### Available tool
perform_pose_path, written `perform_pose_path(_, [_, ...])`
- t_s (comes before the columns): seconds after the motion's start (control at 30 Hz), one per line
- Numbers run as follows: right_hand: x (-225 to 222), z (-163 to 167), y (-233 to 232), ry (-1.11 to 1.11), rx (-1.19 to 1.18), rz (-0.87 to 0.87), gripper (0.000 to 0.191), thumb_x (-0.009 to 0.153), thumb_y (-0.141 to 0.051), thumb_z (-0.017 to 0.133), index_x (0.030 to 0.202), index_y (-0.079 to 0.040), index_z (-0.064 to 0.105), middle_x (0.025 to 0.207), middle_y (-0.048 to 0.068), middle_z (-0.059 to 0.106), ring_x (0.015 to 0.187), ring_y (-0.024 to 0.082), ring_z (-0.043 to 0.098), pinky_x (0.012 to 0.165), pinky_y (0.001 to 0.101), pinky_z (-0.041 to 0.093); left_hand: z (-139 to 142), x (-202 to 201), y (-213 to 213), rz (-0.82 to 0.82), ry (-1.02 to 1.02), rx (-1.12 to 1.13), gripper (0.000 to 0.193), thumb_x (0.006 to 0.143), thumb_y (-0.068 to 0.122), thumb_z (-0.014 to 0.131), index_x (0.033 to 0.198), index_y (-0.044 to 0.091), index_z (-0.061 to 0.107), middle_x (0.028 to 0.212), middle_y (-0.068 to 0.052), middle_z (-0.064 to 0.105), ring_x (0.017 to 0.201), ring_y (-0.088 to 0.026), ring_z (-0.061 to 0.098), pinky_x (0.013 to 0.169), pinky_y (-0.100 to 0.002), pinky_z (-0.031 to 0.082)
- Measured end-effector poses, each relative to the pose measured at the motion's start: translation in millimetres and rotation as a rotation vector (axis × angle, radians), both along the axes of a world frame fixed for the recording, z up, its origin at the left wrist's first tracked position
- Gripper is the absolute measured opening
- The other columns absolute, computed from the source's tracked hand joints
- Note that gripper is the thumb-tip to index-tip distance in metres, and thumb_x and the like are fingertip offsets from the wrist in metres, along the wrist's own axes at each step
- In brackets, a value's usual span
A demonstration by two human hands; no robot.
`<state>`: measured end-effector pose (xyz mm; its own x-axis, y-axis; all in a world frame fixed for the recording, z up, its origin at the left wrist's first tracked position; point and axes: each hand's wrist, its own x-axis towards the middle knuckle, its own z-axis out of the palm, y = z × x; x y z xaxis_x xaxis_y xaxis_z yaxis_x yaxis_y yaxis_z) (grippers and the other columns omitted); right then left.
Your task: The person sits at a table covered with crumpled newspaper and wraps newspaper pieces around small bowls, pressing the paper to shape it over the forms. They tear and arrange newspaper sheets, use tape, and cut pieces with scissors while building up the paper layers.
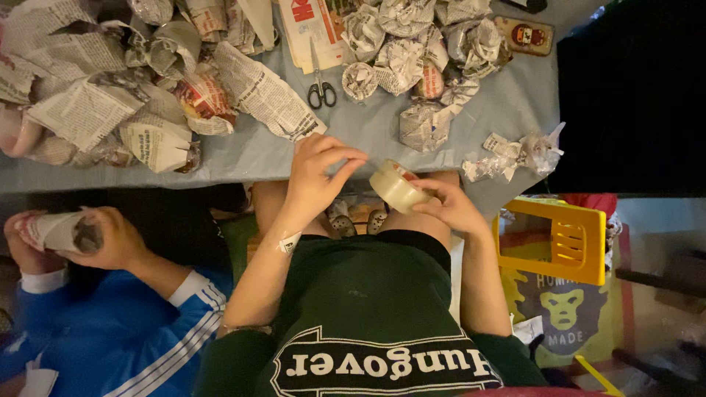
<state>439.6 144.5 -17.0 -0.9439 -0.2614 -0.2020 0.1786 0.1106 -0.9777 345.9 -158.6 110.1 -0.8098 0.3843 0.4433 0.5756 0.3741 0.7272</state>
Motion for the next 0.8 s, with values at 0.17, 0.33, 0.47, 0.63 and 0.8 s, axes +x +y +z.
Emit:
perform_pose_path(0.17, [-2, -4, -18, 0.053, 0.440, -0.143, 0.035, 0.093, -0.030, 0.077, 0.115, -0.005, 0.068, 0.098, 0.008, 0.075, 0.088, 0.015, 0.069, 0.081, 0.0316, 0.054, -20, 8, -12, 0.120, 0.055, 0.007, 0.009, 0.088, 0.013, 0.081, 0.097, 0.014, 0.080, 0.090, -0.002, 0.068, 0.092, -0.024, 0.062, 0.091, -0.039, 0.043])
perform_pose_path(0.33, [-10, 6, -27, 0.201, 0.567, -0.404, 0.026, 0.092, -0.028, 0.078, 0.103, -0.004, 0.075, 0.080, 0.008, 0.072, 0.074, 0.016, 0.064, 0.073, 0.0319, 0.052, -32, 8, -33, 0.208, -0.071, 0.074, 0.008, 0.088, 0.008, 0.080, 0.096, 0.011, 0.079, 0.091, -0.004, 0.071, 0.091, -0.024, 0.063, 0.088, -0.036, 0.046])
perform_pose_path(0.47, [-17, 11, -31, 0.069, 0.409, -0.562, 0.027, 0.091, -0.028, 0.076, 0.102, -0.004, 0.075, 0.076, 0.006, 0.071, 0.064, 0.011, 0.063, 0.059, 0.0291, 0.050, -41, 16, -37, 0.237, -0.136, 0.137, 0.009, 0.089, 0.006, 0.079, 0.098, 0.008, 0.079, 0.092, -0.005, 0.072, 0.090, -0.023, 0.065, 0.087, -0.034, 0.049])
perform_pose_path(0.63, [-28, 4, -35, 0.055, 0.454, -0.701, 0.029, 0.095, -0.029, 0.068, 0.100, -0.002, 0.076, 0.070, 0.010, 0.069, 0.058, 0.016, 0.061, 0.057, 0.0337, 0.050, -49, 27, -38, 0.233, -0.217, 0.125, 0.010, 0.089, 0.004, 0.079, 0.099, 0.005, 0.080, 0.089, -0.007, 0.072, 0.085, -0.020, 0.065, 0.078, -0.029, 0.050])
perform_pose_path(0.8, [-34, -1, -35, 0.312, 0.729, -0.774, 0.048, 0.110, -0.032, 0.046, 0.085, -0.008, 0.079, 0.074, 0.015, 0.073, 0.068, 0.035, 0.070, 0.071, 0.0456, 0.053, -53, 28, -42, 0.258, -0.248, 0.231, 0.009, 0.091, 0.003, 0.078, 0.099, 0.004, 0.079, 0.090, -0.007, 0.072, 0.083, -0.017, 0.065, 0.076, -0.028, 0.051])
